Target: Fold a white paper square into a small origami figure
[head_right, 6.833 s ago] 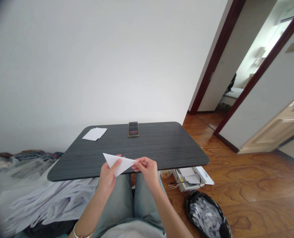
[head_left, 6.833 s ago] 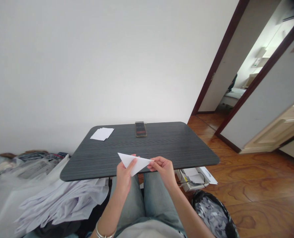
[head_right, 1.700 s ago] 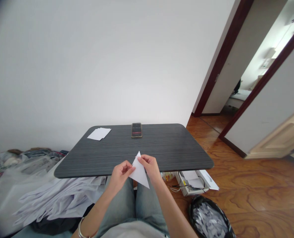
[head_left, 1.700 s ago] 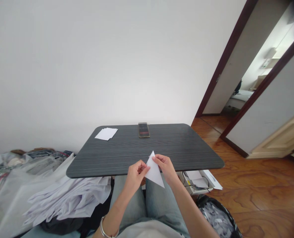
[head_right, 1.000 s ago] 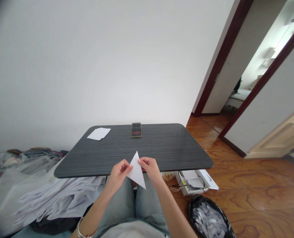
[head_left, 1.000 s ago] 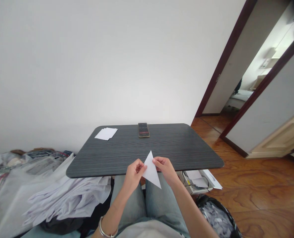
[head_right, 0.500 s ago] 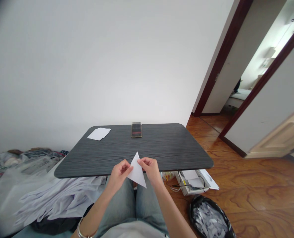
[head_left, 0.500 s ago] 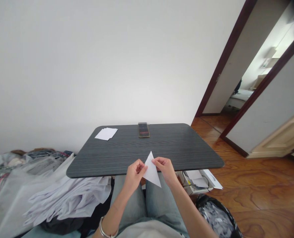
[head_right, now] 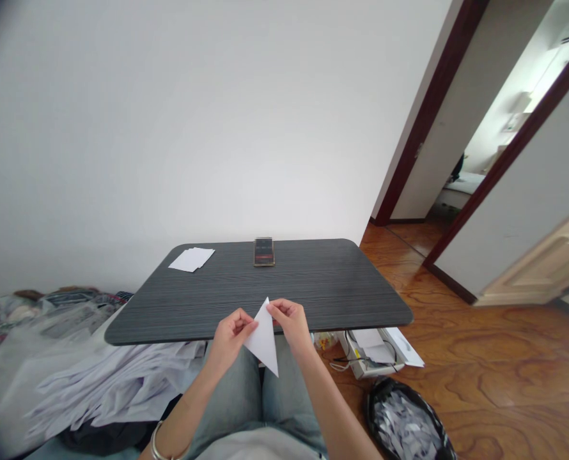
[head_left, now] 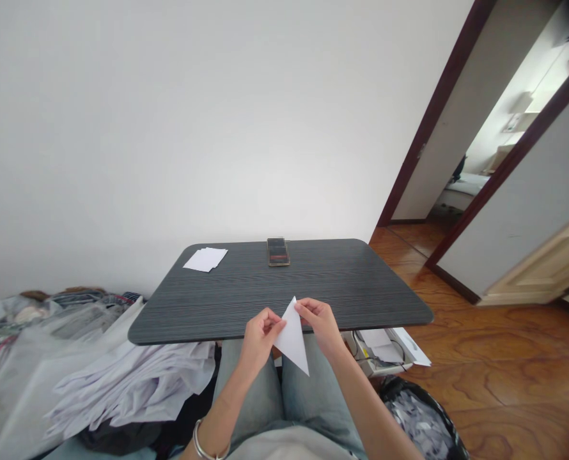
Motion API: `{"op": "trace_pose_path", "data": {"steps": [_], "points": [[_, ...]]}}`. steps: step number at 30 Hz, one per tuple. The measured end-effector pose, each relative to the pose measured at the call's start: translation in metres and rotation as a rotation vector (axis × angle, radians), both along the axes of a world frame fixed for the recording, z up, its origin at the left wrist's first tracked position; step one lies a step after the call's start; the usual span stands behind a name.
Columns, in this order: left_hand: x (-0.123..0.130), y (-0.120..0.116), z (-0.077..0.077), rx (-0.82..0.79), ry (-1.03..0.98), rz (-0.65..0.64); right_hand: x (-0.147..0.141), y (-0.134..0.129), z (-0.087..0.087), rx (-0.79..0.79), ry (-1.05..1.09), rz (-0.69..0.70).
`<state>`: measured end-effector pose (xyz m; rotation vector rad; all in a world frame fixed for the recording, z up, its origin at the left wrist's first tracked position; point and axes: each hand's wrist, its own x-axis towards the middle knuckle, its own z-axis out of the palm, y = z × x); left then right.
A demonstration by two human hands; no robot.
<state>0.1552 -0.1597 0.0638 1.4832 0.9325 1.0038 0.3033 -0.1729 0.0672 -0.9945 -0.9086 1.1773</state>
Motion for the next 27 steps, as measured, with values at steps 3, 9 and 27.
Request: {"op": "trace_pose_path", "data": {"steps": [3,9,27], "points": [[0.000,0.000,-0.001,0.002,0.015,0.001,0.002,0.002,0.000,-0.020,0.001,0.043],[0.000,0.001,-0.002,0.008,0.025,-0.007,0.005,0.002,0.002,0.008,-0.012,0.060],[-0.006,0.001,0.008,0.083,0.093,-0.009,0.014,0.007,-0.005,0.024,-0.037,0.120]]}}
